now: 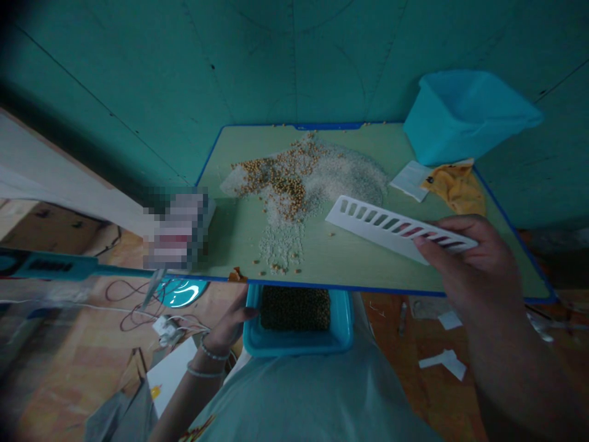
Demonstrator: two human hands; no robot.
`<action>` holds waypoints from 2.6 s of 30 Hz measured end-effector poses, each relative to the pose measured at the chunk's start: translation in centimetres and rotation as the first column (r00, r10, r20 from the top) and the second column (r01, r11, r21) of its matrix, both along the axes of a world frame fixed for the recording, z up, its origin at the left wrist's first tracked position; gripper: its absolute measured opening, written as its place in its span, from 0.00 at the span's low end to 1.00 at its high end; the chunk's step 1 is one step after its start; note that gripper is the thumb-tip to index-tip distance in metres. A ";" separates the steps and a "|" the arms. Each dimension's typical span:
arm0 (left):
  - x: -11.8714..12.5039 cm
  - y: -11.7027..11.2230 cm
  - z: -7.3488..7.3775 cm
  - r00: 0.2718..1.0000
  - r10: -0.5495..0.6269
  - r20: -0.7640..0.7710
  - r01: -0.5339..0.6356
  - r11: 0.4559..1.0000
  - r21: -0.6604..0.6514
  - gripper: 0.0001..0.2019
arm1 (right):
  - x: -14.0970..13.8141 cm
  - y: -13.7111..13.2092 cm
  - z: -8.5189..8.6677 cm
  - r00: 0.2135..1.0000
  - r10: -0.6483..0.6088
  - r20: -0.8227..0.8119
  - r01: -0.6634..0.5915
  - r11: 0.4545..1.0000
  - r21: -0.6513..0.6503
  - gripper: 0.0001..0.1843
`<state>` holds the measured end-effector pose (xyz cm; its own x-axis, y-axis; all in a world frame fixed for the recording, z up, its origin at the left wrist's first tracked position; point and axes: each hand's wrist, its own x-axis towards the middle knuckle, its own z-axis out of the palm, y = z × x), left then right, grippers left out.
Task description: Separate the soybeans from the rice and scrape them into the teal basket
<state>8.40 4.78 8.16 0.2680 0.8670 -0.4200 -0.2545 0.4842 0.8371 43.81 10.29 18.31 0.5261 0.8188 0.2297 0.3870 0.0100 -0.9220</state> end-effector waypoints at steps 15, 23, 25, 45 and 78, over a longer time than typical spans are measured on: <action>0.0 0.1 0.0 1.000 -0.005 0.005 0.005 1.000 0.022 0.32 | -3.8 -4.2 3.4 0.996 0.013 -0.093 -0.033 0.976 -0.216 0.15; -0.1 -0.1 0.1 1.000 0.005 -0.013 -0.005 1.000 0.019 0.34 | -4.0 -5.7 3.3 0.981 0.138 -0.134 -0.165 0.960 -0.224 0.09; -0.1 -0.1 0.0 1.000 -0.003 0.000 0.003 1.000 0.005 0.33 | -4.3 -5.4 3.5 0.973 0.167 -0.160 -0.199 0.957 -0.210 0.08; -0.5 -0.4 -0.6 1.000 -0.013 -0.012 0.013 0.999 -0.031 0.34 | -6.1 -1.9 2.0 0.806 0.573 -0.148 -0.583 0.812 -0.031 0.10; -0.3 -0.3 -0.3 1.000 0.012 -0.013 -0.012 0.998 -0.056 0.33 | -5.9 -2.3 2.4 0.761 0.611 -0.219 -0.634 0.771 -0.055 0.06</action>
<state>8.09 4.45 7.89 0.2520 0.8453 -0.4711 -0.2500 0.5272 0.8122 37.91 8.01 20.72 -0.0881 0.9941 0.0639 0.1635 0.0777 -0.9835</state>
